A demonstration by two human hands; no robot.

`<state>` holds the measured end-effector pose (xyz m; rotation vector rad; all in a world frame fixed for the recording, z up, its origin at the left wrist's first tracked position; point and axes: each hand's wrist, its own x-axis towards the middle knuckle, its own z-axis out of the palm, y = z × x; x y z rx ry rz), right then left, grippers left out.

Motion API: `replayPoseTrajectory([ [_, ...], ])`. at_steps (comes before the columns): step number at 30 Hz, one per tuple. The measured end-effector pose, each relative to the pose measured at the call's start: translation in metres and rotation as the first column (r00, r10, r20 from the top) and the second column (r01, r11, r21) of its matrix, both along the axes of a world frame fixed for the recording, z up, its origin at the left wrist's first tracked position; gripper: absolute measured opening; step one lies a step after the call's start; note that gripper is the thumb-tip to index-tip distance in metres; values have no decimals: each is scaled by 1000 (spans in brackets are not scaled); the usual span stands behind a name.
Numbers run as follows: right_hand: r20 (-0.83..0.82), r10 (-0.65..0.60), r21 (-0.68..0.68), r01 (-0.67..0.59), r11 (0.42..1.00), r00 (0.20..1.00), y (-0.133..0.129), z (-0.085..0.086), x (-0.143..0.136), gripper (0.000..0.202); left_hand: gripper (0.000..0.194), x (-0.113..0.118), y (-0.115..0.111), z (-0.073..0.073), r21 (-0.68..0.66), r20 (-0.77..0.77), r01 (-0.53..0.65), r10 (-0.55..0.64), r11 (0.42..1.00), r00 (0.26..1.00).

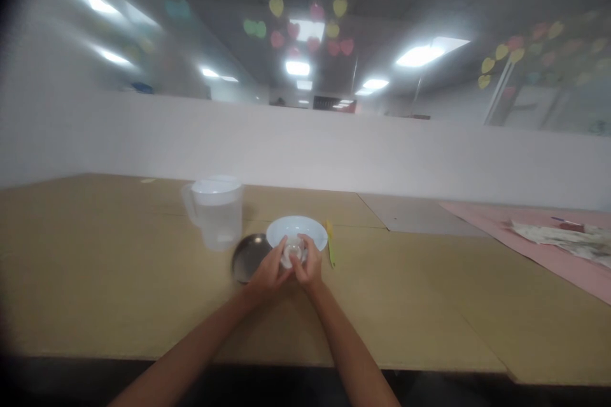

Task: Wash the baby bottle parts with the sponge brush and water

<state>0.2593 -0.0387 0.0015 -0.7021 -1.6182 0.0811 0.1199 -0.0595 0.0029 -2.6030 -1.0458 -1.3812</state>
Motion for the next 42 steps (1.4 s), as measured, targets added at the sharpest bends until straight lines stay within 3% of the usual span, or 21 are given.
replayPoseTrajectory([
  [6, -3, -33, -13, 33, 999, 999, 0, 2, -1, 38, 60, -1, 0, 0, 1, 8, -3, 3, 1000, 1000],
  [13, 106, -160, 100, 149, 984, 982, 0, -1, -1, 40, 59, -4, 4, -2, 1, 30, -7, 7, 1000, 1000],
  [20, 123, -180, 127, 164, 978, 976, 0, -3, 0, 41, 59, -2, 4, -1, 13, 53, 23, -24, 1000, 998],
  [27, 54, -252, 206, 236, 950, 966, 6, -8, 3, 47, 63, -1, 5, -3, -87, 88, 9, -1, 996, 996],
  [33, 32, -258, 247, 242, 938, 966, 8, -11, 2, 49, 57, -1, 3, 0, -24, 73, 28, -27, 999, 997],
  [39, -18, -178, 245, 177, 953, 984, 9, -14, 1, 51, 56, 0, 3, 0, 22, 60, 47, -49, 999, 997],
  [42, -122, -139, 231, 165, 959, 983, 12, -15, 1, 53, 57, 1, 4, -1, 26, 46, 44, -45, 999, 998],
])
